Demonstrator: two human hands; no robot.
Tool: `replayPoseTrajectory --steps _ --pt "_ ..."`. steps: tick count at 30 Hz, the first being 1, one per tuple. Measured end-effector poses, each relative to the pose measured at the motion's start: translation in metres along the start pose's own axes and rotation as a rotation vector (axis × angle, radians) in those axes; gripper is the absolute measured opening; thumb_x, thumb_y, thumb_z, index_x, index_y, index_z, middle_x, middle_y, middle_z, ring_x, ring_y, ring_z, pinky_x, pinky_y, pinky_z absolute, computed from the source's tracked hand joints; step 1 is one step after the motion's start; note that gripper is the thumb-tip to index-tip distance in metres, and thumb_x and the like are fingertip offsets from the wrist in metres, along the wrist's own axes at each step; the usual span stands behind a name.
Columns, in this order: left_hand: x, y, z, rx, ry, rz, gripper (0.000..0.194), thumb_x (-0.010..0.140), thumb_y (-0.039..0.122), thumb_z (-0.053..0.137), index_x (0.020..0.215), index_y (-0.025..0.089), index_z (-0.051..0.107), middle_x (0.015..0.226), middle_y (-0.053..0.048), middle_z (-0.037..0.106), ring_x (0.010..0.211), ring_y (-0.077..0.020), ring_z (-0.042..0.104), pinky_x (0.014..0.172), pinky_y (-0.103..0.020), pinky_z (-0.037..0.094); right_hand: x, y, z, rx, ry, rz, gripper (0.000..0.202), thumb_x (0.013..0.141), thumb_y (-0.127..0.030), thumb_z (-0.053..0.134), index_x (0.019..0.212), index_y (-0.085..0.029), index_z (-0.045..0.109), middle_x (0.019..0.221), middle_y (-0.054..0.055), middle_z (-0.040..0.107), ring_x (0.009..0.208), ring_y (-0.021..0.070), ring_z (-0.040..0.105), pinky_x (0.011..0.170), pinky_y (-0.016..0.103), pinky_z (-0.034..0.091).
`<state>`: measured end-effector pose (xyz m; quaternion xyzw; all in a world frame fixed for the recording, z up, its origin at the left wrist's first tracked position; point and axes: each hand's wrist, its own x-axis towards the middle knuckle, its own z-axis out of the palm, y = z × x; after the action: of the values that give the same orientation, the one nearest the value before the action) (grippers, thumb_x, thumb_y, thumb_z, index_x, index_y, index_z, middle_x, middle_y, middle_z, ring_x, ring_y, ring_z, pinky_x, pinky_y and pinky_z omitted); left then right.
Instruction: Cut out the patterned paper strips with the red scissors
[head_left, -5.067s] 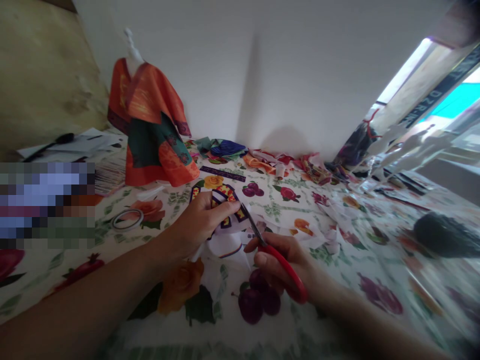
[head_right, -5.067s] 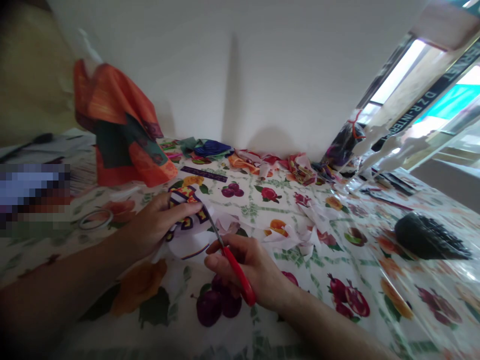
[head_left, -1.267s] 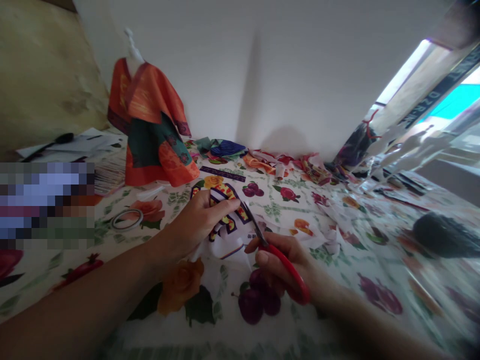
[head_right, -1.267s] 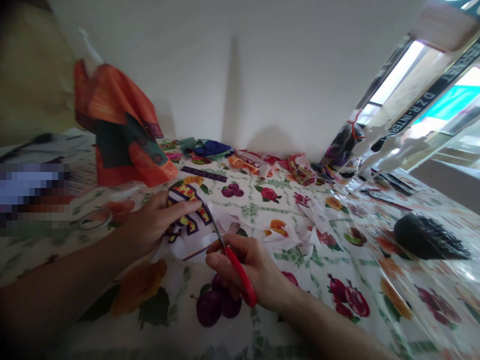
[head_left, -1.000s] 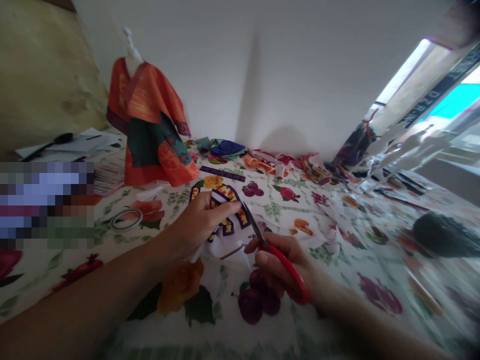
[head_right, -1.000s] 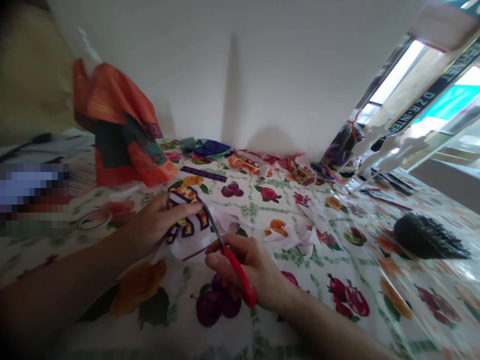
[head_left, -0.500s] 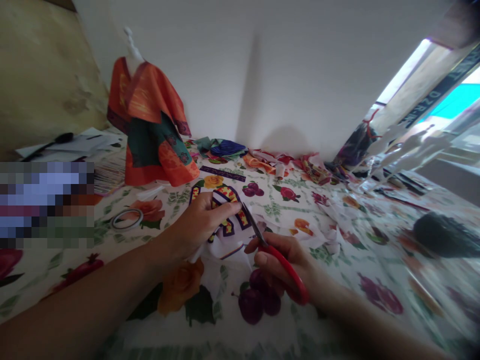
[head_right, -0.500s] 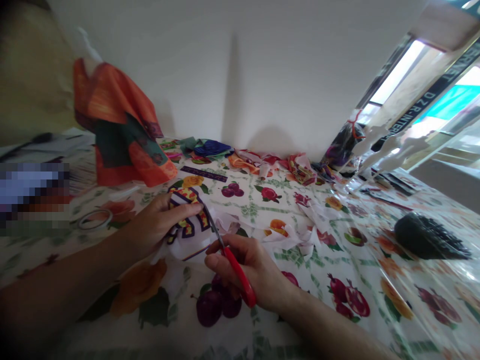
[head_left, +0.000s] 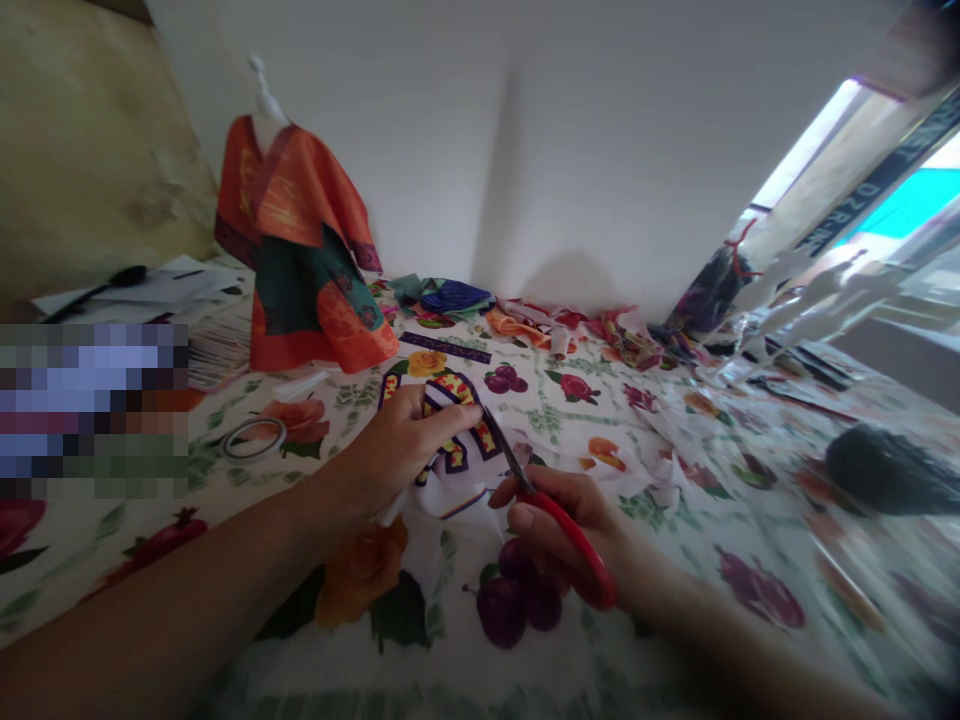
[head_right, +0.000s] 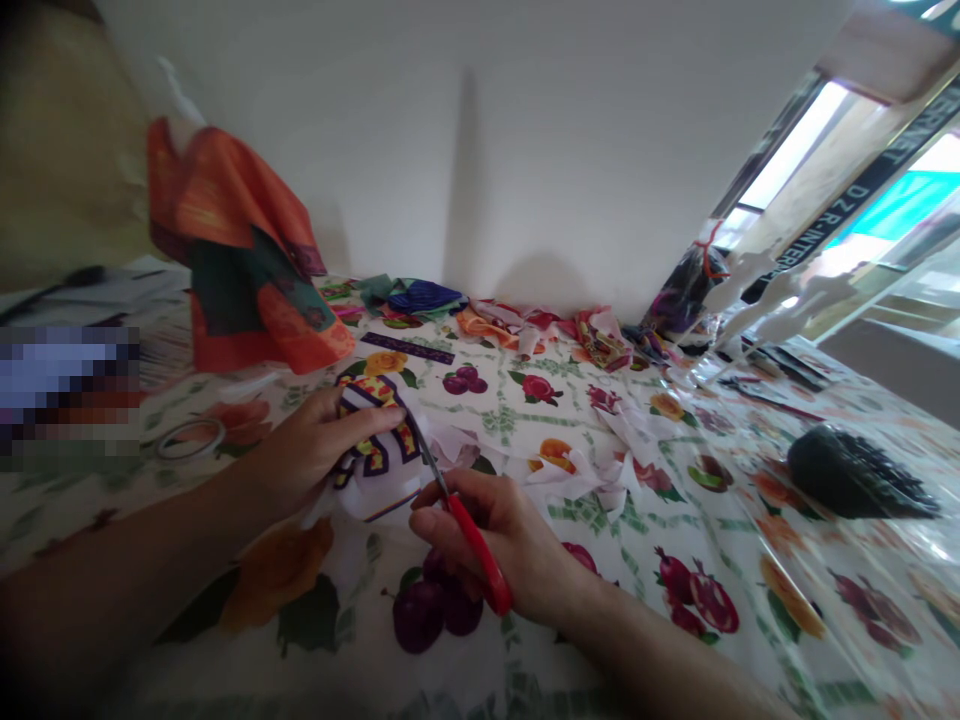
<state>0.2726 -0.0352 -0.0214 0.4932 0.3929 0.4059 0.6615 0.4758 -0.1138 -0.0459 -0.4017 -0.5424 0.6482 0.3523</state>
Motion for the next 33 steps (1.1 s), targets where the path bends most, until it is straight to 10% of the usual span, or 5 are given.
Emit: replayPoseTrajectory --steps 33 --pt "-0.0009 0.0057 0.0008 0.059 -0.006 0.062 0.023 0.076 0.037 0.084 0.077 0.017 0.072 0.071 -0.003 0.075 0.064 -0.0191 0.07 0.059 -0.026 0.056 -0.0008 0.0041 -0.0018 -0.008 0.007 0.011 0.041 0.1 -0.056 0.075 0.103 -0.015 0.068 0.058 -0.006 0.054 0.044 0.0074 0.048 0.04 0.013 0.036"
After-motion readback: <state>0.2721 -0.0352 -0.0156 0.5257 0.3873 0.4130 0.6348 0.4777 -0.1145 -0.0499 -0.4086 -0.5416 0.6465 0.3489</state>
